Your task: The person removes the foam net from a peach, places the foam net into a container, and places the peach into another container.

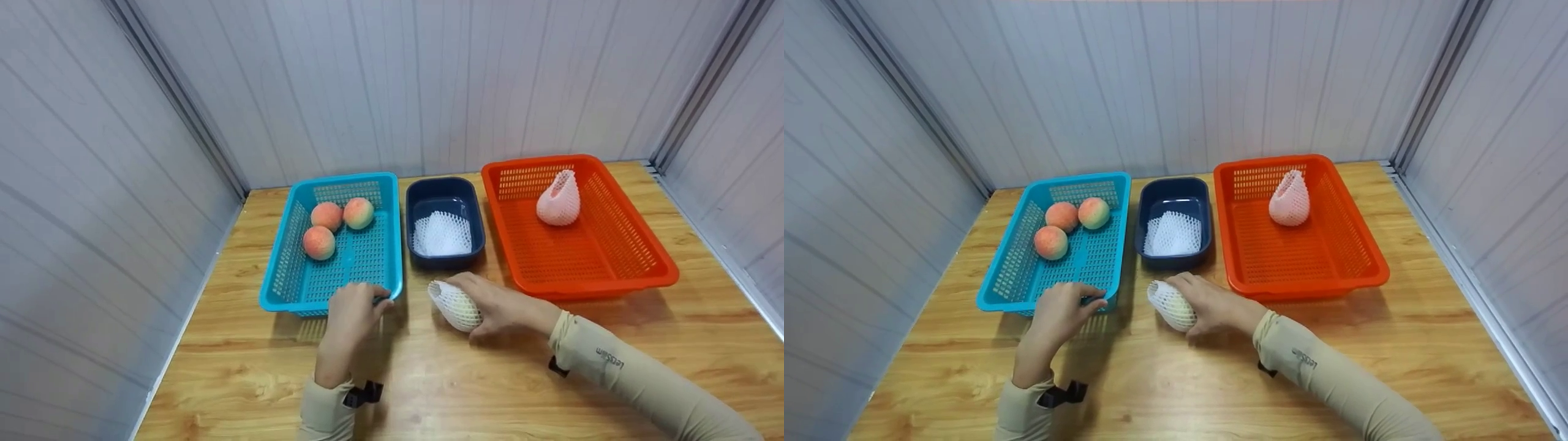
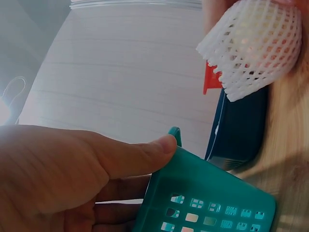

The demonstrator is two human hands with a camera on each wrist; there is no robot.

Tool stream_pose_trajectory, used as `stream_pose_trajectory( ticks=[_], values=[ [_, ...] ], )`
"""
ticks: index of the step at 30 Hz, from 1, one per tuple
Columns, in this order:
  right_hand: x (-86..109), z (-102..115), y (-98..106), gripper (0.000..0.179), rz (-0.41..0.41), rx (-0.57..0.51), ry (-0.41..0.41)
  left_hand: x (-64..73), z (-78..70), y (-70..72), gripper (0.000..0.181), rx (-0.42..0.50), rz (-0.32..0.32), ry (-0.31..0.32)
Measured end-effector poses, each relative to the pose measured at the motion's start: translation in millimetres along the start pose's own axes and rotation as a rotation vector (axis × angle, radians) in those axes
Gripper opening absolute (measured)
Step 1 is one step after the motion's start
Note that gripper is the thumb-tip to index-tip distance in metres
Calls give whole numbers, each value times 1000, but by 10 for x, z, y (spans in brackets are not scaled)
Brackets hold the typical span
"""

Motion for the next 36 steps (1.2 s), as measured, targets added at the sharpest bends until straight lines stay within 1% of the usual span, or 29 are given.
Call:
stream_pose_trajectory(
  ticks=[3,9,11,14,18,21,24,29,31,33,36],
  values=[
    [2,-3,21,115,-14,16,22,-5,0,8,20,7,-6,-3],
    [45,32,67,116,-101,94,161,-16,0,4,20,16,-17,-11],
    [82,86,102,118,-133,119,181,-17,-1,4,20,13,-19,-12],
    [149,204,178,118,-162,144,163,-14,-4,1,21,3,-15,-2],
    [273,387,329,108,-206,166,126,-3,-2,-6,21,-17,-9,-5],
    [390,501,457,97,-257,162,120,18,4,-13,20,-29,-9,-33],
    [509,564,553,86,-309,151,121,27,1,-17,21,-23,-7,-68],
    [662,575,553,70,-367,141,135,26,-1,-22,24,17,-1,-114],
    [703,560,516,63,-384,130,158,25,-1,-24,23,25,-15,-131],
    [731,546,474,56,-395,111,180,29,-6,-22,20,22,-48,-151],
    [756,521,410,49,-400,78,198,35,-21,-17,15,29,-145,-225]
  ],
)
Point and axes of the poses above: each hand's wrist, its own x-axis away from the middle knuckle, its own y-axis out of the back of the hand, z = x × y, the point moved 2 cm from there along -x, towards the middle knuckle, and after that the axes turned 3 degrees about y, right-handed, at the moved point
